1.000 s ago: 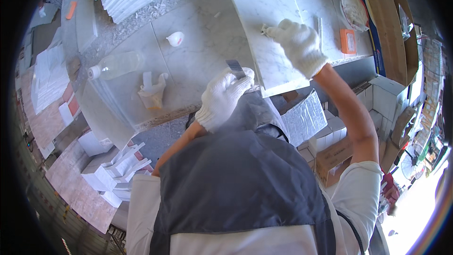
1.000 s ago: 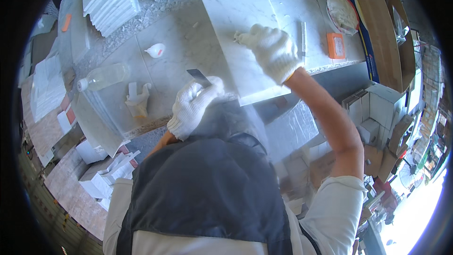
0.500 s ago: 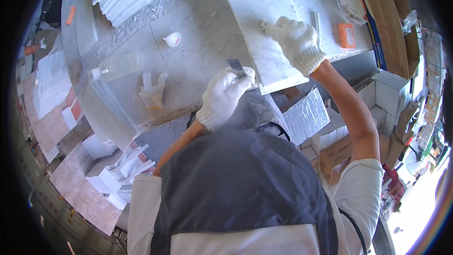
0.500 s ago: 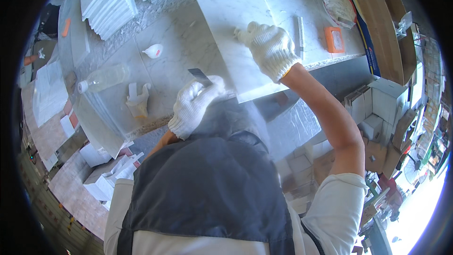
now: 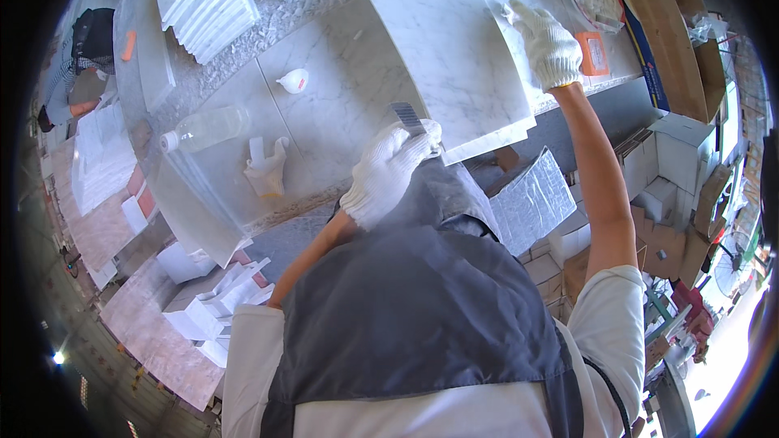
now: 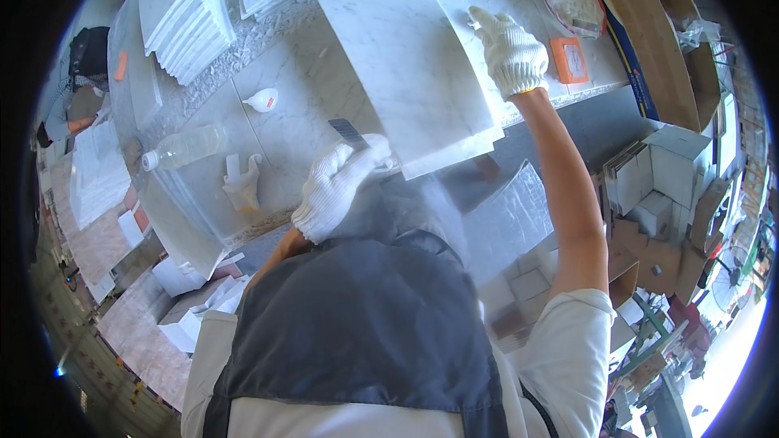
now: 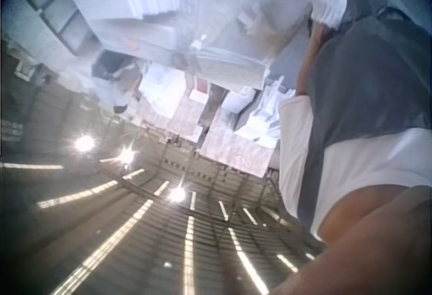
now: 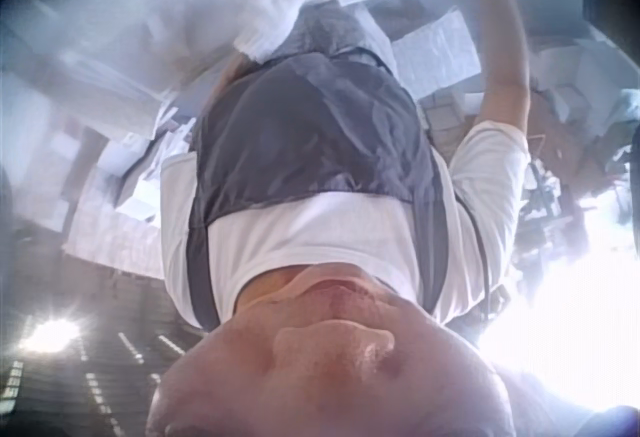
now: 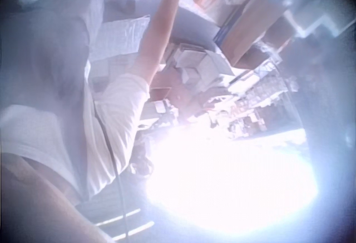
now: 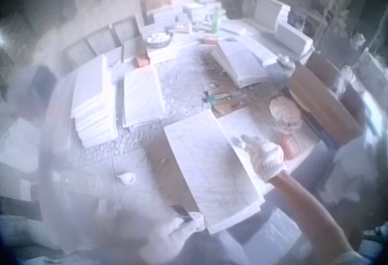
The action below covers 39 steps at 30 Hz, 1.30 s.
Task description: The person scrapes the surface of white rectangular tiles with a metal scraper, repeatedly applying liquid from a small bottle and wiping the surface. The person handles multiple tiles one at a time, scraping and wiping each before moving to the next.
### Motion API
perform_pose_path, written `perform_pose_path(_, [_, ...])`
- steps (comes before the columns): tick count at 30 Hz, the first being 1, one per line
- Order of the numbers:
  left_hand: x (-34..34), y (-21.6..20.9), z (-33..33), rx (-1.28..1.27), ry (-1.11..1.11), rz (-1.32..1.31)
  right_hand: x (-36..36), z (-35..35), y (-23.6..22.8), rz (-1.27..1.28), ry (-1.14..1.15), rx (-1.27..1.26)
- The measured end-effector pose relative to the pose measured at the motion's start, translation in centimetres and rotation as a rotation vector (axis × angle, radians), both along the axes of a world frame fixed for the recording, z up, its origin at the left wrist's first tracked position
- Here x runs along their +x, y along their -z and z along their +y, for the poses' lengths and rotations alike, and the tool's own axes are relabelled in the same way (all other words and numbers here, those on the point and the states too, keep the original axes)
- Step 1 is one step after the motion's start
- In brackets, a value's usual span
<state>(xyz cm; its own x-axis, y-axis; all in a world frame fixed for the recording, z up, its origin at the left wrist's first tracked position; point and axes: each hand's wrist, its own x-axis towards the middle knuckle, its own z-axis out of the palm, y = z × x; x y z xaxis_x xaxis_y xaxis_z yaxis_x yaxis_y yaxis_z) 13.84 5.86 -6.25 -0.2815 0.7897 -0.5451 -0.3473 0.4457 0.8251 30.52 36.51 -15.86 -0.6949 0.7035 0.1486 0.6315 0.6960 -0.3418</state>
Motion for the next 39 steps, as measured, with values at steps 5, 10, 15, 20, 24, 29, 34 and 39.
perform_pose_path(5, [0.5,0.1,0.9,-0.012,0.063,0.016,0.5,-1.0,-2.1,-0.082,0.283,0.104])
perform_pose_path(10, [1.1,-0.5,2.0,-0.038,-0.034,-0.146,2.3,-5.9,-5.6,0.311,0.292,0.002])
perform_pose_path(15, [1.5,-1.1,3.7,0.007,0.354,0.349,3.4,-15.0,-8.3,0.59,-0.204,-0.724])
perform_pose_path(20, [3.3,-1.0,4.7,0.042,0.578,0.721,3.9,-19.4,-7.9,0.569,0.318,-1.219])
perform_pose_path(24, [1.2,0.8,6.9,0.426,0.886,1.049,5.7,-19.1,-8.1,0.913,0.324,-1.221])
perform_pose_path(29, [-8.2,4.5,16.8,0.626,0.743,1.84,8.6,-17.1,-9.5,1.167,0.559,-1.066])
perform_pose_path(34, [-7.2,4.5,19.1,-0.134,1.105,2.06,10.0,-18.4,-9.9,1.143,0.742,-1.041])
perform_pose_path(39, [5.5,2.2,10.7,0.678,1.517,1.122,10.8,-18.0,-8.7,1.34,0.9,-1.021])
